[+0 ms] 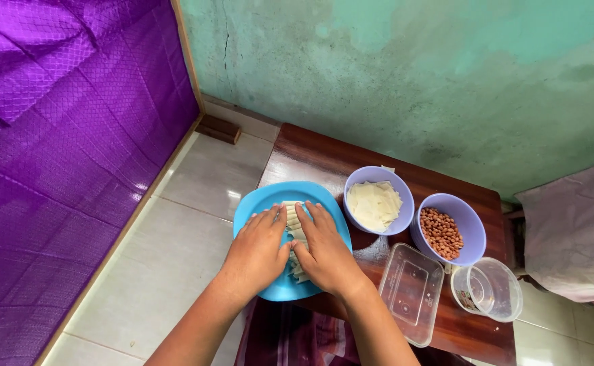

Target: A person manually assembles small snacks by placing filling and a peanut onto a strip of dough and folding it into a roll.

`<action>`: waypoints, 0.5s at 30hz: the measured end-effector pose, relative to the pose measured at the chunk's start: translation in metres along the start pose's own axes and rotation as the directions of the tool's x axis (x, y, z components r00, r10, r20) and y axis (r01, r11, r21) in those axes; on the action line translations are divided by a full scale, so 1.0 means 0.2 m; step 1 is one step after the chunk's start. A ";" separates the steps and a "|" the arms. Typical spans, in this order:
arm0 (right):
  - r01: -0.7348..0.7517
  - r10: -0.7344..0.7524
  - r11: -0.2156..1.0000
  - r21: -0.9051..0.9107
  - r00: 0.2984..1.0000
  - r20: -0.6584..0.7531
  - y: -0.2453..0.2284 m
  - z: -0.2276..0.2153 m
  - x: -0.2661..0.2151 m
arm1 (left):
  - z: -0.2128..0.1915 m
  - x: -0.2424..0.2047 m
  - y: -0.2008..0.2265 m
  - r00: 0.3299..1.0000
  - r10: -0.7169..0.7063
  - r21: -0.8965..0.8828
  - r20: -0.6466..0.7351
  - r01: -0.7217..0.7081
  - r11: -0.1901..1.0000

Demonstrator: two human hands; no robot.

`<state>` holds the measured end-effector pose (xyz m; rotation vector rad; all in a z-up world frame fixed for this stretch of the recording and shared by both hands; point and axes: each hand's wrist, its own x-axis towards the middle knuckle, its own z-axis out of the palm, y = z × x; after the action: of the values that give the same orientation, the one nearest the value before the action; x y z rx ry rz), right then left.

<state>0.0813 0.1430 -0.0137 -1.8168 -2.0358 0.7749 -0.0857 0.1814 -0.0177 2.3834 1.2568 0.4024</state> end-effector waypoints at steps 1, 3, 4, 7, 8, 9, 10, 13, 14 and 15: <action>0.001 -0.001 1.000 0.002 1.000 -0.005 0.00 0.00 -0.02 | 0.00 -0.02 0.01 1.000 0.004 0.004 -0.001 -0.004 1.000; 0.028 -0.028 1.000 0.008 0.999 -0.032 -0.01 0.01 -0.06 | -0.01 -0.05 0.02 1.000 0.017 0.009 -0.010 -0.016 1.000; 0.026 -0.026 1.000 0.010 0.999 -0.039 -0.02 0.01 -0.08 | -0.02 -0.07 0.03 1.000 0.023 0.012 -0.010 -0.023 1.000; 0.085 -0.083 0.996 0.015 0.992 -0.091 -0.03 0.00 -0.20 | -0.02 -0.14 0.10 0.998 0.055 -0.009 -0.020 -0.056 0.998; 0.107 -0.105 0.994 0.009 0.988 -0.114 -0.04 -0.01 -0.25 | -0.02 -0.17 0.12 0.998 0.062 -0.012 -0.025 -0.063 0.998; 0.134 -0.133 0.991 0.000 0.981 -0.139 -0.05 -0.02 -0.28 | -0.02 -0.18 0.14 0.997 0.069 -0.011 -0.036 -0.069 0.998; 0.128 -0.127 0.992 -0.002 0.981 -0.146 -0.03 -0.02 -0.31 | -0.01 -0.20 0.16 0.996 0.078 -0.011 -0.034 -0.079 0.997; 0.164 -0.165 0.986 -0.021 0.966 -0.201 0.01 -0.03 -0.46 | 0.02 -0.26 0.26 0.990 0.129 0.005 -0.057 -0.129 0.992; 0.171 -0.169 0.985 -0.015 0.957 -0.235 0.03 -0.04 -0.51 | 0.02 -0.28 0.29 0.989 0.139 -0.008 -0.041 -0.140 0.990; 0.176 -0.172 0.984 -0.010 0.948 -0.268 0.04 -0.05 -0.56 | 0.02 -0.30 0.33 0.988 0.151 -0.023 -0.024 -0.151 0.988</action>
<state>0.1110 0.0360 0.0040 -1.6076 -1.9726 0.4641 -0.0691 0.0976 0.0081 2.4675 1.0769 0.4880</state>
